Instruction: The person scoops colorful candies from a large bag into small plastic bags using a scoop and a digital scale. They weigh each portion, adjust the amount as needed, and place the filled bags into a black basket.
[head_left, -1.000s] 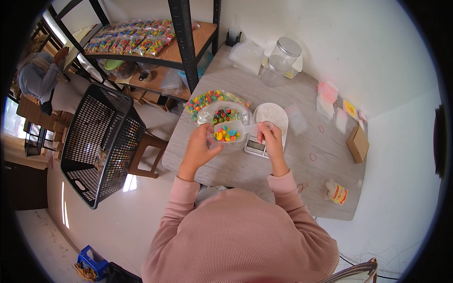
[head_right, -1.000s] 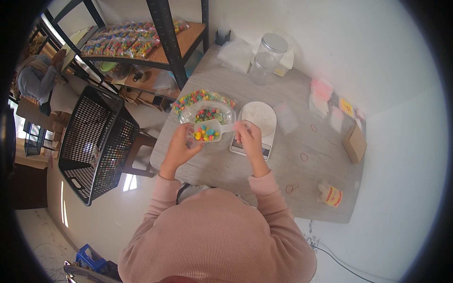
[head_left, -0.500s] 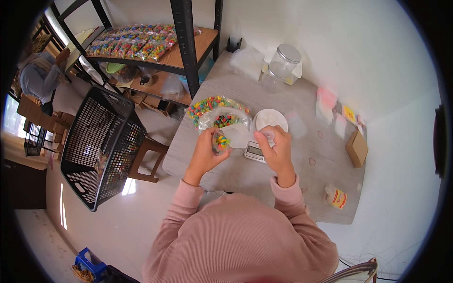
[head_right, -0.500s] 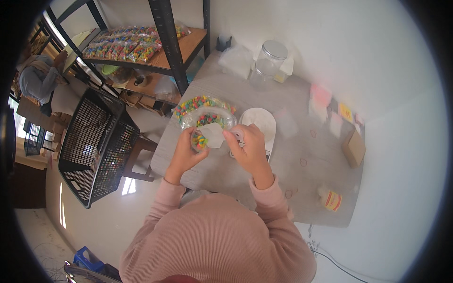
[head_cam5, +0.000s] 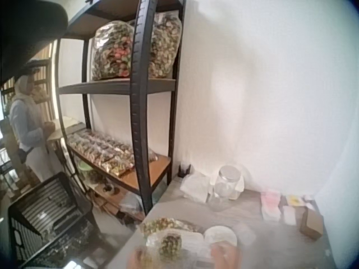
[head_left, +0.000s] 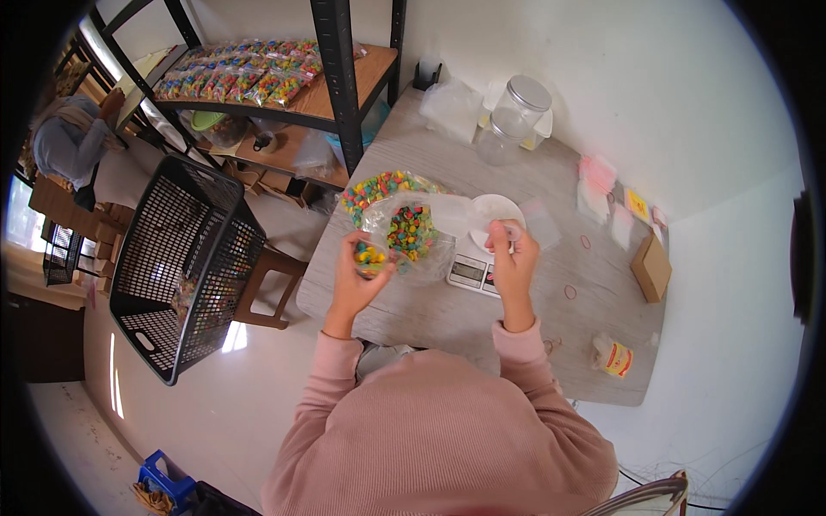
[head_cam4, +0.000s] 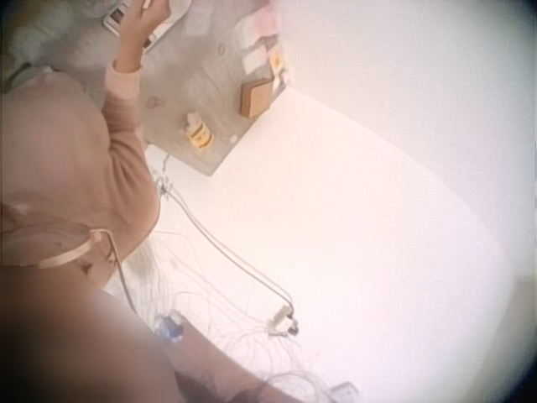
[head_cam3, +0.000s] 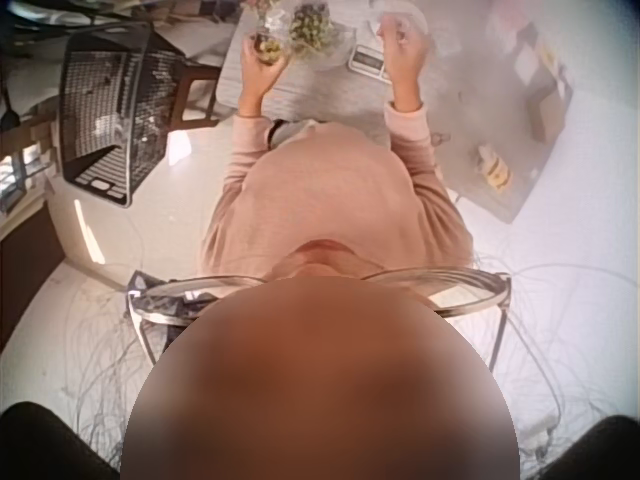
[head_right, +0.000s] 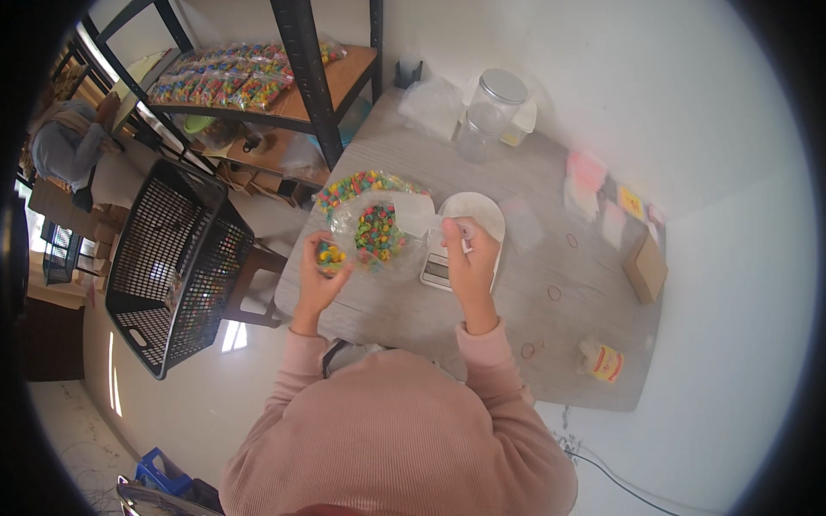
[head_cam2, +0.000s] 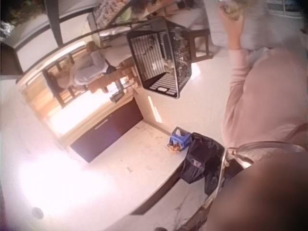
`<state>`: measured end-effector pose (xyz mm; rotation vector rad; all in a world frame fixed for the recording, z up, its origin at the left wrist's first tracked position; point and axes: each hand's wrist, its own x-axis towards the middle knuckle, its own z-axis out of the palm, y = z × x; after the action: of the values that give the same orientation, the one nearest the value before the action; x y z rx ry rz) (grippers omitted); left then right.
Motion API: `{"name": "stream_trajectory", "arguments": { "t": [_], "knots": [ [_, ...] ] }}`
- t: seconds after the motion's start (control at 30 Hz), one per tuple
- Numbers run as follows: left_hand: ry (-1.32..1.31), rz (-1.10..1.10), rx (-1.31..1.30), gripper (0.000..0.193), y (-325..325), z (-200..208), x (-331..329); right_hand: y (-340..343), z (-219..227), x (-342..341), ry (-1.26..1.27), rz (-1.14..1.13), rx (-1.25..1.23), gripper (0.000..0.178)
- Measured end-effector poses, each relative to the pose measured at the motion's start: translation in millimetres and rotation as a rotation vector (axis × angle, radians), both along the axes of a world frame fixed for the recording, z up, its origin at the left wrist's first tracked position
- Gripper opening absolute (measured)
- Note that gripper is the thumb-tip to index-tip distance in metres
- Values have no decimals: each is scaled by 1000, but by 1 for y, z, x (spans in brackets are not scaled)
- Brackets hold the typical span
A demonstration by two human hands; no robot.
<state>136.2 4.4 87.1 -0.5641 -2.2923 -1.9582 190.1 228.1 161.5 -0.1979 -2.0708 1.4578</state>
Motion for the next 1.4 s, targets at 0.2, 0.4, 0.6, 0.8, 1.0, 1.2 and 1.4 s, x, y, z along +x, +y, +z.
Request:
{"name": "stream_trajectory", "arguments": {
  "t": [0.2,0.4,0.6,0.8,1.0,1.2,1.4],
  "knots": [
    [-22,74,17,48,-22,-28,-12,-15,-58,-14,-67,136,332,13],
    [-591,-58,127,58,-18,-43,-7,-22,-101,-32,-2,74,685,16],
    [-678,-93,133,56,-7,-56,-4,-29,-118,-13,-133,71,536,14],
    [-730,-78,174,53,-9,-57,-7,-48,-131,2,-260,119,71,21],
    [-642,-62,200,43,-14,-54,-6,-42,-138,-3,-310,9,-596,28],
    [-396,142,84,47,-10,-47,-7,-20,-124,-1,-285,-27,-763,27],
    [9,82,-178,55,3,-17,4,-12,-101,-4,-227,-22,-724,30]
  ]
}}
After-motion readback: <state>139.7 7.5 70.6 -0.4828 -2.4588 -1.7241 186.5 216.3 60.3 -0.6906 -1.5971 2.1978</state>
